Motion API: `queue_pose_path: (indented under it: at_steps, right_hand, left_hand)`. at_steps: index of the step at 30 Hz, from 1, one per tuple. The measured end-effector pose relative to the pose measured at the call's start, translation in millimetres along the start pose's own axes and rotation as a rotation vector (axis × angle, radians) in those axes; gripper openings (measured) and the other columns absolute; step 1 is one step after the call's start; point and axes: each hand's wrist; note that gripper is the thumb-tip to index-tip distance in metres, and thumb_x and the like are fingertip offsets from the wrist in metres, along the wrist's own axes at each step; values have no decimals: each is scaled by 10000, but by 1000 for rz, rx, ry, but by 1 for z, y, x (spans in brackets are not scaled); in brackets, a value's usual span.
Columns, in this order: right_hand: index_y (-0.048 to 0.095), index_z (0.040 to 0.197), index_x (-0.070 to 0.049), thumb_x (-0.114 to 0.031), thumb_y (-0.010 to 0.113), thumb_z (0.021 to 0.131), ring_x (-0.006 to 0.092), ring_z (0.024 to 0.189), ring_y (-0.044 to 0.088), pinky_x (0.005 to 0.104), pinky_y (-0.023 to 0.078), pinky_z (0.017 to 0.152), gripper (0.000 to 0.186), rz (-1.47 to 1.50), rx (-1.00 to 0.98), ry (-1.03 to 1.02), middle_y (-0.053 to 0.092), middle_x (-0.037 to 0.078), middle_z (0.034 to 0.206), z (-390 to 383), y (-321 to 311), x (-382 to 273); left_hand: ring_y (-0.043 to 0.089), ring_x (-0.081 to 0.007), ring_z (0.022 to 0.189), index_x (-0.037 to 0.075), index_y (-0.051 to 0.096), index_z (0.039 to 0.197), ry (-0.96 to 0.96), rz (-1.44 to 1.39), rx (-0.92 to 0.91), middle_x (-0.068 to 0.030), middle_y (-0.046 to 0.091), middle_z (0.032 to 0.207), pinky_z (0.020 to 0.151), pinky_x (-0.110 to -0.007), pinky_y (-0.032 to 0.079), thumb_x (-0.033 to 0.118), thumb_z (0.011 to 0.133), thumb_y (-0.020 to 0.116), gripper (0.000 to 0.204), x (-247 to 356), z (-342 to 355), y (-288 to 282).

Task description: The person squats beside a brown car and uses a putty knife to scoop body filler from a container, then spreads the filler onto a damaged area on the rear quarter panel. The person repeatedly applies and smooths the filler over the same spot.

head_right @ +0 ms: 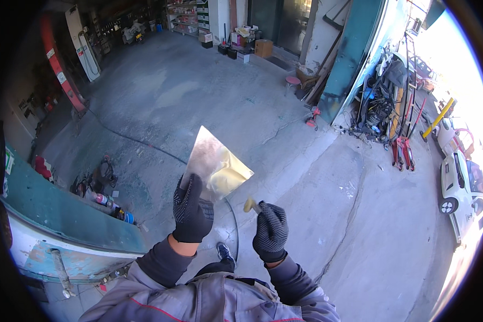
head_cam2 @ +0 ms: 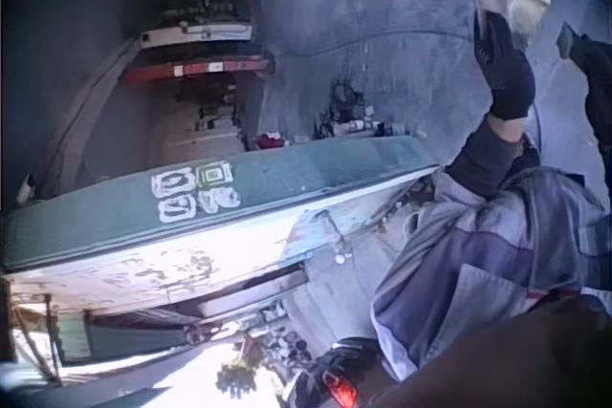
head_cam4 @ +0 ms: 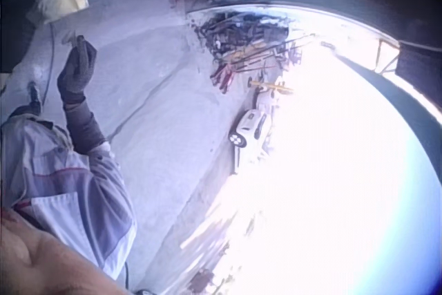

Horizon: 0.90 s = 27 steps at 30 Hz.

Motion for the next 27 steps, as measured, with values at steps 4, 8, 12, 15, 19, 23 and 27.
queue_pose_path:
  at_steps: [4,8,12,15,19,23,27]
  right_hand:
    - [483,1416,26,-6,568,1015,264,1089,644,430,525,966,411,-39,137,175,611,158,1258,86,13,21]
    - [536,1342,43,-69,597,1026,275,1027,676,383,552,910,340,-130,-218,39,660,137,1156,130,52,28]
    - [665,1264,32,-51,589,1008,303,938,700,372,552,871,279,99,-496,320,704,179,1043,142,83,27]
    - [675,1270,6,-28,593,992,328,936,699,381,555,838,292,-122,-686,136,702,201,1052,167,90,34]
    - [682,1270,-15,34,624,935,361,938,695,390,560,816,344,-301,-321,76,695,226,1053,172,127,41]
    - [698,1266,-41,87,657,841,362,987,676,408,559,847,446,-257,-248,-192,663,206,1117,152,180,53]
    - [713,1241,-64,86,686,751,384,1001,662,428,559,864,512,-107,-327,-212,660,214,1125,164,199,88]
  left_hand:
    - [673,-245,911,63,636,1131,-1135,-1685,80,-104,686,1020,813,-408,544,236,1023,610,205,-63,30,18]
    - [604,-193,642,103,606,812,-1405,-1746,44,-56,616,674,656,-357,511,293,1049,595,304,-86,33,39]
    - [579,-177,620,108,594,771,-1447,-1717,189,-34,579,643,649,-341,504,299,1051,597,340,-123,42,39]
    - [548,-147,606,126,573,751,-1478,-1741,420,-2,548,629,638,-314,492,285,1049,606,339,-150,60,33]
    - [637,-199,902,91,585,1209,-1269,-1541,427,-70,635,1051,785,-344,531,205,1027,632,220,-161,75,45]
    - [606,-454,1093,-3,483,1440,-251,-229,118,-272,595,1244,914,-481,522,-45,886,600,568,-170,84,65]
    - [610,-511,1086,-14,493,1446,60,115,76,-330,578,1269,895,-530,533,-115,857,590,606,-188,114,88]
Point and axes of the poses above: each hand's wrist, its own z-axis towards the middle knuckle, its own y-axis out of the palm, x = y × z
